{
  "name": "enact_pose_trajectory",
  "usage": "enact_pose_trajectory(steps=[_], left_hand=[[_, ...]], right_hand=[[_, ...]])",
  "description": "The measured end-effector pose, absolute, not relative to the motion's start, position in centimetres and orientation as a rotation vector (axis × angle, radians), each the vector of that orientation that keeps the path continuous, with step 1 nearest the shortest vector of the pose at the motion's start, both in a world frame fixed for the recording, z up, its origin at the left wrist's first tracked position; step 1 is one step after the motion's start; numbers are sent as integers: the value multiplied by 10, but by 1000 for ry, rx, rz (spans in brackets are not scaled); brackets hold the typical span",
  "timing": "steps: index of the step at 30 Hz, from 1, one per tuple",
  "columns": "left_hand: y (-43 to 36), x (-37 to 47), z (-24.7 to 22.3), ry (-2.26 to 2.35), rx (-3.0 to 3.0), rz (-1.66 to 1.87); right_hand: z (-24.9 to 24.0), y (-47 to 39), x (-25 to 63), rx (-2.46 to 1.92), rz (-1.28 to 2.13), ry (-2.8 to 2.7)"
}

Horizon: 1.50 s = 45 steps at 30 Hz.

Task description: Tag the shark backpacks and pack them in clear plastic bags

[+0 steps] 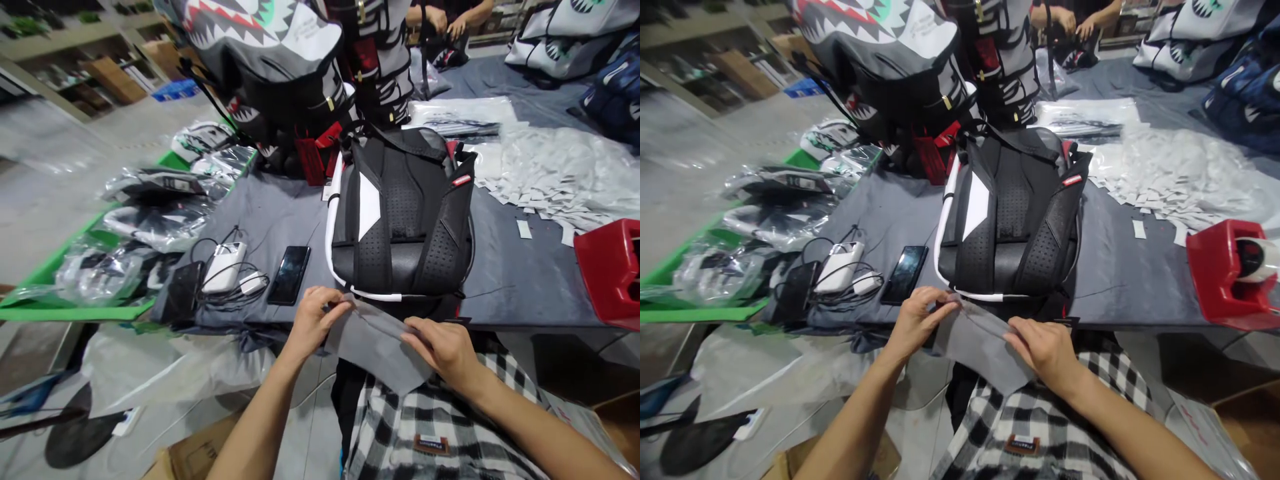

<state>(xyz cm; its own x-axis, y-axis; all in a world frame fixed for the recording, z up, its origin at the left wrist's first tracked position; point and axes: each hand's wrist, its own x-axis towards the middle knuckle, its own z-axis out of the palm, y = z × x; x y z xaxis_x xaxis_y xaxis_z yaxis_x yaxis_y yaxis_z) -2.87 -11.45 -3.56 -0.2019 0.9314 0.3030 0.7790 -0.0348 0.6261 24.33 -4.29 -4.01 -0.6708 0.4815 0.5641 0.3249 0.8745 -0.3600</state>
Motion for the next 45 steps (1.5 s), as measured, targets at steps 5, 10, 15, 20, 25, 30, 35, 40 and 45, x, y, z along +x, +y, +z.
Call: enact_pose_trajectory(steps=[5, 10, 15, 20, 25, 30, 35, 40, 45], left_hand=[[-137, 24, -45, 2330, 1767, 1689], [-139, 58, -57, 1976, 2416, 1519], [-112, 29, -76, 1764, 2675, 1436], [-105, 6, -86, 1528, 2863, 1395], [-106, -3, -91, 1377, 2946, 1374], [-109, -7, -94, 1381, 2952, 1353], [-113, 0, -85, 1534, 2942, 1161], [-115, 6, -77, 1640, 2901, 1069], [-114, 10, -74, 1639, 2926, 1100]], right_hand=[[-49, -40, 241, -588, 287, -2345], [-51, -41, 239, -567, 276, -2342], [-53, -40, 237, -548, 223, -2373], [-61, -42, 265, -663, 495, -2385], [-56, -35, 298, -947, 997, -2238], [-45, -12, 289, -928, 852, -2074], [-51, 2, 274, -939, 541, -2031], [-56, -13, 276, -1055, 216, -1796], [-68, -41, 275, -709, 110, -1990]])
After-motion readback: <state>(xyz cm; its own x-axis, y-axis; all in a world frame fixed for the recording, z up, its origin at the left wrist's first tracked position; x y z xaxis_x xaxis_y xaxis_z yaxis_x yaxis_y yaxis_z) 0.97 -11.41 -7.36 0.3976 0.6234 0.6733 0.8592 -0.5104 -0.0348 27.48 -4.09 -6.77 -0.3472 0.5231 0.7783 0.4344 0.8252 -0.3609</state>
